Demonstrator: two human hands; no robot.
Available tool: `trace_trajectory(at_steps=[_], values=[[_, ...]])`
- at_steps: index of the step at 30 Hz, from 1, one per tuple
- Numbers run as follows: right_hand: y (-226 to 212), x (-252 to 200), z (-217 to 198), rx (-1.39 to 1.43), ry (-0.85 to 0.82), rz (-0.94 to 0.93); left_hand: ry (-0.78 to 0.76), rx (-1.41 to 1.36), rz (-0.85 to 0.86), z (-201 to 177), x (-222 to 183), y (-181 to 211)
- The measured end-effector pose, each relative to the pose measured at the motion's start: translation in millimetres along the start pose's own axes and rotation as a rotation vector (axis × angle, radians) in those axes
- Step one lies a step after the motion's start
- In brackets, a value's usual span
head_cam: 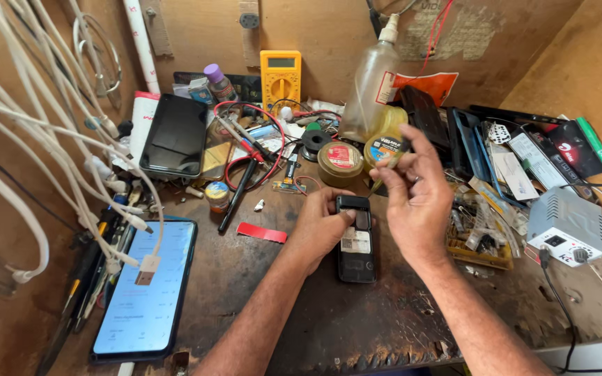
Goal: The person disassembles a mobile phone on a workbench by removing the battery and prying off the screen to reveal the circuit board, and then applies a liquid from a bottle to the components using a small tool.
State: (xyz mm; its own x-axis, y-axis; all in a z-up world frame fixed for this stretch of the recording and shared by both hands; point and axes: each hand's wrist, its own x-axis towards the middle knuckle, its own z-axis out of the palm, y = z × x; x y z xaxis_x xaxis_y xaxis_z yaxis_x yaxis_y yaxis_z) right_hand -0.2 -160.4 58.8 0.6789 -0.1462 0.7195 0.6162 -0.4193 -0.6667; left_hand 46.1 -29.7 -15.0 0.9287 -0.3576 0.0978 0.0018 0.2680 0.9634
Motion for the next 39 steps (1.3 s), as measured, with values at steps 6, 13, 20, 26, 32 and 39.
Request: trace_trajectory(at_steps=[6, 13, 20, 26, 32, 39], values=[[-1, -3, -3, -0.216, 0.025, -0.024, -0.028, -0.026, -0.008, -1, -1, -3], [4, 1, -4, -0.02, -0.008, 0.012, -0.08, -0.114, -0.081, -4, 4, 4], [7, 7, 1, -0.053, 0.066, 0.031, -0.115, -0.102, -0.069, -6, 2, 9], [2, -3, -3, -0.078, 0.018, -0.068, -0.087, -0.077, -0.047, -3, -4, 10], [2, 3, -10, -0.05, 0.067, 0.059, -0.104, -0.099, -0.075, -1, -5, 11], [-1, 2, -9, -0.14, 0.046, -0.001, -0.118, -0.12, -0.06, -3, -6, 10]])
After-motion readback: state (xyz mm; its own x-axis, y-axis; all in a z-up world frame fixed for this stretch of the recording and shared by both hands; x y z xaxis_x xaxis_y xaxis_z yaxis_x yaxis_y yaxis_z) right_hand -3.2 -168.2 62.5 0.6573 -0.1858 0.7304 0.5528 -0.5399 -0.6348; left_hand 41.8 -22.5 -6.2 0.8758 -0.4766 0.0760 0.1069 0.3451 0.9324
